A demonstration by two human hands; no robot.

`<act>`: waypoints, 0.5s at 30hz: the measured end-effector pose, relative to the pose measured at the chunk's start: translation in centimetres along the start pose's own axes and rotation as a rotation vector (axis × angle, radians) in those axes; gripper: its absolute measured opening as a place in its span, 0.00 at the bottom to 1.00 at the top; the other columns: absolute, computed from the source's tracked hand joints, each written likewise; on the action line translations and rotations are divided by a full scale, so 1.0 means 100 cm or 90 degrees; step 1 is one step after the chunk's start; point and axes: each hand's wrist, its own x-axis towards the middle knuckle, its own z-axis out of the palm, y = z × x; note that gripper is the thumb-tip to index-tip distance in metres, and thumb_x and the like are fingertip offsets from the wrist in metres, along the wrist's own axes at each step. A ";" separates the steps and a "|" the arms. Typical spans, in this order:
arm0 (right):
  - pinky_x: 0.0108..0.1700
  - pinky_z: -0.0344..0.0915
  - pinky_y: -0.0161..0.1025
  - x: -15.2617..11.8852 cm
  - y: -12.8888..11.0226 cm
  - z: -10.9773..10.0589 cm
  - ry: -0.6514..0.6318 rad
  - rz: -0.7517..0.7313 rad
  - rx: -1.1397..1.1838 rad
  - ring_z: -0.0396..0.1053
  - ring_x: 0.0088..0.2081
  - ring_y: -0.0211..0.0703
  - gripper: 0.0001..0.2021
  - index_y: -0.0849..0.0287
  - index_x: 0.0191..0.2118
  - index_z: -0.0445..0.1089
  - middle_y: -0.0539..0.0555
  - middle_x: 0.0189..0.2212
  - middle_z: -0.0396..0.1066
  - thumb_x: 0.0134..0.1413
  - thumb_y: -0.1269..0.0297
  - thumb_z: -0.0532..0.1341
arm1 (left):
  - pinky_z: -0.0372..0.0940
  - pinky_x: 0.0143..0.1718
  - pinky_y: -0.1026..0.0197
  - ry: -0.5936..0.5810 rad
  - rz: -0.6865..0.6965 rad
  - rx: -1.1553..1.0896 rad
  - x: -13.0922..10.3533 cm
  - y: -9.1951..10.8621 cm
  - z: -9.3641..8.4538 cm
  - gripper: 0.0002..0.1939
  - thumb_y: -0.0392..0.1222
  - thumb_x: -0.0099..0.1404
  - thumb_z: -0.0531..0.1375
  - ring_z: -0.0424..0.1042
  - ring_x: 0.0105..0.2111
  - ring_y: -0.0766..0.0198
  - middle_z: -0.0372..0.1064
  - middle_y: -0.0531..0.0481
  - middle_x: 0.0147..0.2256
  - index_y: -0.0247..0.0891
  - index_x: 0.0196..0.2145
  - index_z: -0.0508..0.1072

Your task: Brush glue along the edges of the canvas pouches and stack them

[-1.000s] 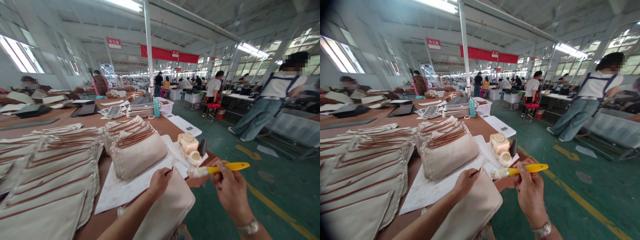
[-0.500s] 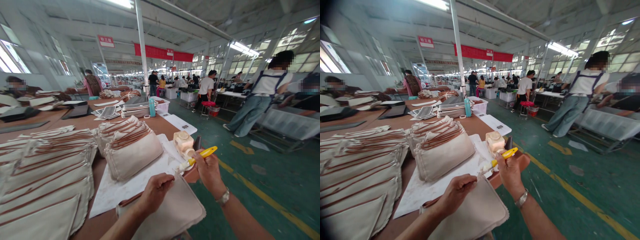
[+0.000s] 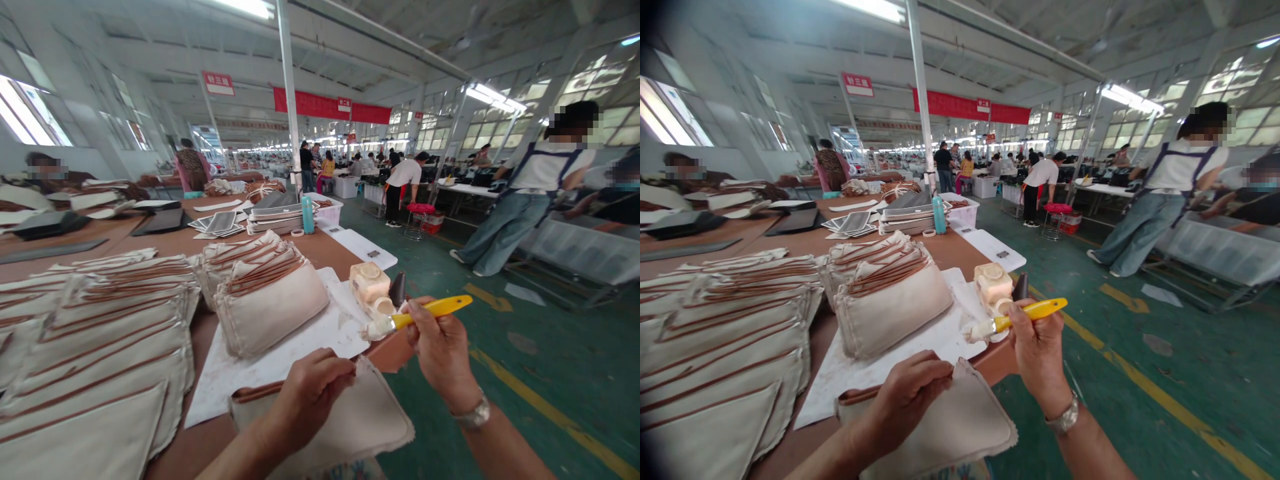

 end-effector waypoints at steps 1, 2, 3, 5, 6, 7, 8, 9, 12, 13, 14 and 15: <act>0.19 0.51 0.31 -0.002 -0.003 0.002 -0.026 0.016 0.021 0.55 0.19 0.35 0.16 0.60 0.35 0.70 0.46 0.18 0.58 0.62 0.50 0.63 | 0.58 0.34 0.66 0.008 0.022 0.020 -0.001 0.001 -0.002 0.11 0.42 0.73 0.54 0.68 0.32 0.66 0.71 0.49 0.31 0.40 0.36 0.76; 0.19 0.50 0.31 -0.005 -0.006 0.005 -0.054 0.031 0.041 0.54 0.19 0.35 0.16 0.60 0.35 0.69 0.46 0.19 0.58 0.62 0.50 0.63 | 0.58 0.33 0.65 0.018 0.038 0.042 -0.001 0.002 -0.004 0.11 0.43 0.72 0.55 0.69 0.31 0.66 0.72 0.49 0.31 0.40 0.37 0.76; 0.19 0.50 0.30 -0.008 -0.009 0.007 -0.083 0.044 0.055 0.54 0.19 0.34 0.17 0.60 0.34 0.69 0.46 0.19 0.57 0.62 0.50 0.63 | 0.58 0.33 0.65 0.028 0.045 0.062 -0.001 0.002 -0.006 0.11 0.44 0.72 0.56 0.69 0.31 0.65 0.72 0.49 0.30 0.40 0.36 0.76; 0.19 0.49 0.29 -0.015 -0.017 0.011 -0.135 0.074 0.093 0.53 0.19 0.33 0.17 0.59 0.33 0.68 0.45 0.19 0.56 0.62 0.50 0.63 | 0.58 0.32 0.65 0.046 0.027 0.085 -0.002 0.001 -0.008 0.11 0.46 0.70 0.59 0.69 0.29 0.65 0.73 0.49 0.29 0.39 0.33 0.76; 0.19 0.49 0.29 -0.017 -0.020 0.011 -0.157 0.092 0.117 0.52 0.19 0.32 0.17 0.59 0.32 0.67 0.45 0.19 0.55 0.62 0.50 0.63 | 0.57 0.31 0.64 0.047 0.006 0.090 -0.003 0.000 -0.009 0.10 0.46 0.69 0.60 0.69 0.28 0.65 0.73 0.50 0.28 0.39 0.32 0.76; 0.19 0.49 0.28 -0.019 -0.024 0.011 -0.178 0.111 0.141 0.51 0.19 0.32 0.16 0.59 0.31 0.67 0.45 0.19 0.54 0.62 0.51 0.64 | 0.58 0.30 0.64 0.045 -0.016 0.090 -0.004 0.000 -0.010 0.10 0.45 0.68 0.61 0.69 0.28 0.66 0.74 0.50 0.28 0.39 0.31 0.76; 0.19 0.48 0.28 -0.020 -0.027 0.009 -0.191 0.127 0.164 0.50 0.19 0.31 0.16 0.59 0.31 0.67 0.45 0.19 0.54 0.62 0.52 0.64 | 0.58 0.30 0.64 0.038 -0.036 0.088 -0.005 0.000 -0.011 0.09 0.45 0.67 0.61 0.69 0.27 0.66 0.74 0.51 0.28 0.40 0.30 0.76; 0.19 0.48 0.28 -0.020 -0.029 0.007 -0.193 0.138 0.181 0.50 0.18 0.31 0.16 0.59 0.30 0.68 0.45 0.19 0.54 0.61 0.53 0.65 | 0.58 0.30 0.64 0.025 -0.051 0.085 -0.006 0.000 -0.012 0.09 0.45 0.67 0.62 0.70 0.27 0.66 0.75 0.51 0.28 0.40 0.30 0.76; 0.18 0.48 0.28 -0.019 -0.031 0.003 -0.114 0.101 0.169 0.52 0.18 0.30 0.14 0.60 0.31 0.70 0.47 0.21 0.60 0.59 0.54 0.67 | 0.58 0.31 0.64 -0.012 -0.066 0.080 -0.009 0.006 -0.018 0.12 0.49 0.67 0.62 0.71 0.28 0.65 0.76 0.51 0.29 0.40 0.31 0.78; 0.18 0.49 0.28 -0.019 -0.030 0.003 -0.090 0.082 0.152 0.53 0.19 0.31 0.15 0.60 0.31 0.71 0.48 0.22 0.61 0.59 0.53 0.67 | 0.58 0.31 0.64 -0.021 -0.069 0.081 -0.010 0.010 -0.020 0.12 0.49 0.67 0.62 0.72 0.29 0.65 0.77 0.51 0.29 0.40 0.32 0.79; 0.19 0.51 0.28 -0.021 -0.029 0.003 -0.084 0.074 0.132 0.54 0.19 0.32 0.15 0.60 0.32 0.71 0.48 0.22 0.61 0.58 0.53 0.68 | 0.59 0.32 0.64 -0.028 -0.073 0.086 -0.012 0.015 -0.022 0.12 0.50 0.67 0.62 0.73 0.30 0.64 0.77 0.51 0.30 0.40 0.32 0.79; 0.19 0.52 0.28 -0.025 -0.028 0.005 -0.090 0.077 0.115 0.55 0.20 0.33 0.16 0.61 0.32 0.72 0.48 0.21 0.60 0.57 0.52 0.69 | 0.59 0.32 0.64 -0.037 -0.079 0.094 -0.014 0.019 -0.023 0.12 0.49 0.67 0.62 0.73 0.31 0.63 0.78 0.50 0.31 0.41 0.33 0.80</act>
